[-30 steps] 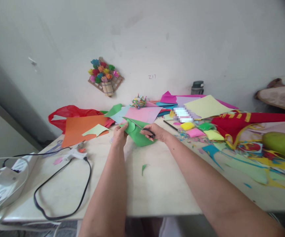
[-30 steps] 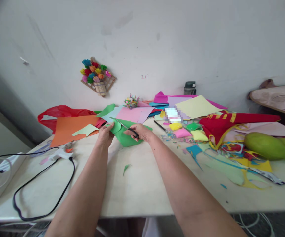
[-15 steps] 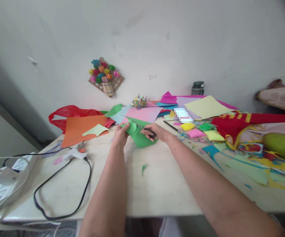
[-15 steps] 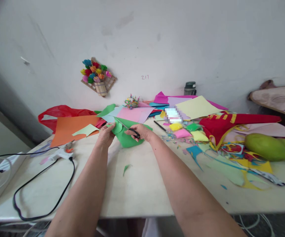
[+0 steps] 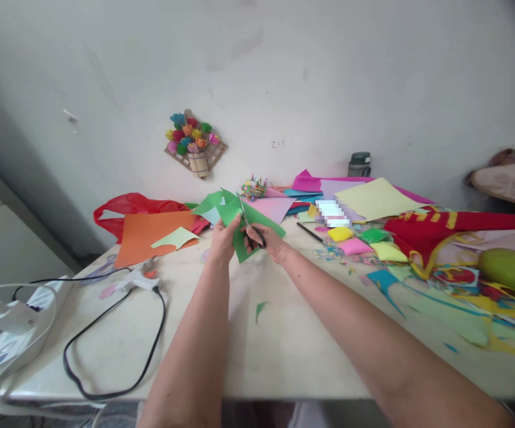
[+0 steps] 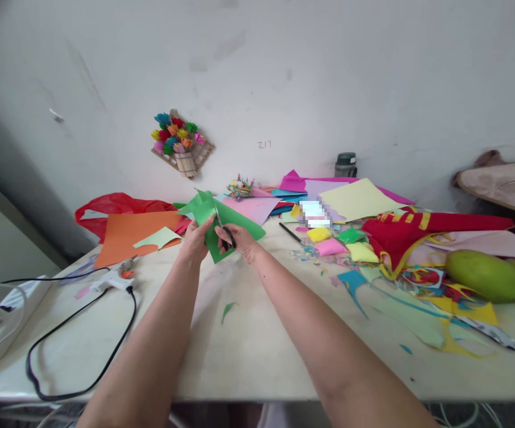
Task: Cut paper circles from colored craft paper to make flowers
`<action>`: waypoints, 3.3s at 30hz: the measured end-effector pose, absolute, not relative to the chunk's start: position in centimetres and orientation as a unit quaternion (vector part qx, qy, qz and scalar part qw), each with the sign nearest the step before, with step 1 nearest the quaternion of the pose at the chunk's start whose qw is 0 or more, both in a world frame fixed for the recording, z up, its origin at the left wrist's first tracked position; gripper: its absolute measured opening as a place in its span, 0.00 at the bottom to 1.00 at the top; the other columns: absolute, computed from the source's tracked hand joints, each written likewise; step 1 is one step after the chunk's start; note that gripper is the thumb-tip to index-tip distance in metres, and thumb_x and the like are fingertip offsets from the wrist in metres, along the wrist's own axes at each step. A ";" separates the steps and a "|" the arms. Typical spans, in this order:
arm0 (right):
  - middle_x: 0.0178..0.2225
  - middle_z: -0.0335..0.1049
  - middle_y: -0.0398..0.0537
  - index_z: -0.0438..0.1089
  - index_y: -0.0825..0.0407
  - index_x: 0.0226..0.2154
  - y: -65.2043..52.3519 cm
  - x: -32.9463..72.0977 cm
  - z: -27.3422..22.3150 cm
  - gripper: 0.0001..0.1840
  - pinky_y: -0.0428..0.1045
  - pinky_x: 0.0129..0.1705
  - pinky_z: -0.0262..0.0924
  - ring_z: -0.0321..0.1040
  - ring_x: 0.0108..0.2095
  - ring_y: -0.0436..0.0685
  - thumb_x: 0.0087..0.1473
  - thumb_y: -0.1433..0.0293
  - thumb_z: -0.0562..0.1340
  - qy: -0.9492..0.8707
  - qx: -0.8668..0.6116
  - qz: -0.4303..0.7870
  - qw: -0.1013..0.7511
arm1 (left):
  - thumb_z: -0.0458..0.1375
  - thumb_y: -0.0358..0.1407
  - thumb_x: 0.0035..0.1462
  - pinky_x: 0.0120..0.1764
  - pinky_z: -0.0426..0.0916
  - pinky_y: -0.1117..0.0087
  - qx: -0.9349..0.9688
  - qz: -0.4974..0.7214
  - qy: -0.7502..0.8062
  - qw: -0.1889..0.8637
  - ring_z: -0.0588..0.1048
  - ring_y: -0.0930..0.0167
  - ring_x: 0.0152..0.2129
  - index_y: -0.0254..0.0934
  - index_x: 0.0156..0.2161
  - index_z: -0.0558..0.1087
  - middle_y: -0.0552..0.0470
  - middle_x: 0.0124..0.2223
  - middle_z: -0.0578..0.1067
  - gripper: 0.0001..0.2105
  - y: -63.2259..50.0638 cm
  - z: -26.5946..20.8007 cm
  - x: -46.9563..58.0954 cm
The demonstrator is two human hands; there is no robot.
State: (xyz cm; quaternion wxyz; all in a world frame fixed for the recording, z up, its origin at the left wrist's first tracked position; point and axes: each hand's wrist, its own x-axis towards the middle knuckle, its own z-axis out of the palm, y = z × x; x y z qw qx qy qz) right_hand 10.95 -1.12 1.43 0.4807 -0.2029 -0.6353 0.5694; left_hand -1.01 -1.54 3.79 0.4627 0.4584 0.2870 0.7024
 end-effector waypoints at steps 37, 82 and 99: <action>0.15 0.64 0.39 0.65 0.56 0.25 -1.8 14.1 1.3 0.18 0.41 0.12 0.51 0.60 0.12 0.46 0.42 0.57 0.62 -0.704 -0.280 0.526 0.385 | 0.66 0.35 0.37 0.30 0.69 0.70 0.513 0.607 0.331 0.509 0.74 0.70 0.22 0.32 0.29 0.73 0.49 0.28 0.77 0.12 -2.0 2.6 -3.7; 0.16 0.66 0.41 0.64 0.56 0.23 -1.0 15.4 2.1 0.16 0.41 0.13 0.51 0.59 0.13 0.45 0.43 0.59 0.63 -0.737 -0.267 0.519 0.341 | 0.66 0.35 0.40 0.33 0.68 0.70 0.524 0.609 0.293 0.518 0.75 0.69 0.27 0.34 0.32 0.74 0.50 0.29 0.77 0.12 -1.9 2.4 -3.5; 0.14 0.61 0.38 0.64 0.56 0.23 -0.9 15.4 1.9 0.12 0.41 0.13 0.52 0.55 0.12 0.44 0.41 0.63 0.64 -0.714 -0.261 0.546 0.352 | 0.66 0.35 0.38 0.34 0.68 0.69 0.521 0.607 0.298 0.521 0.75 0.69 0.27 0.34 0.33 0.73 0.52 0.28 0.76 0.13 -2.2 2.7 -3.4</action>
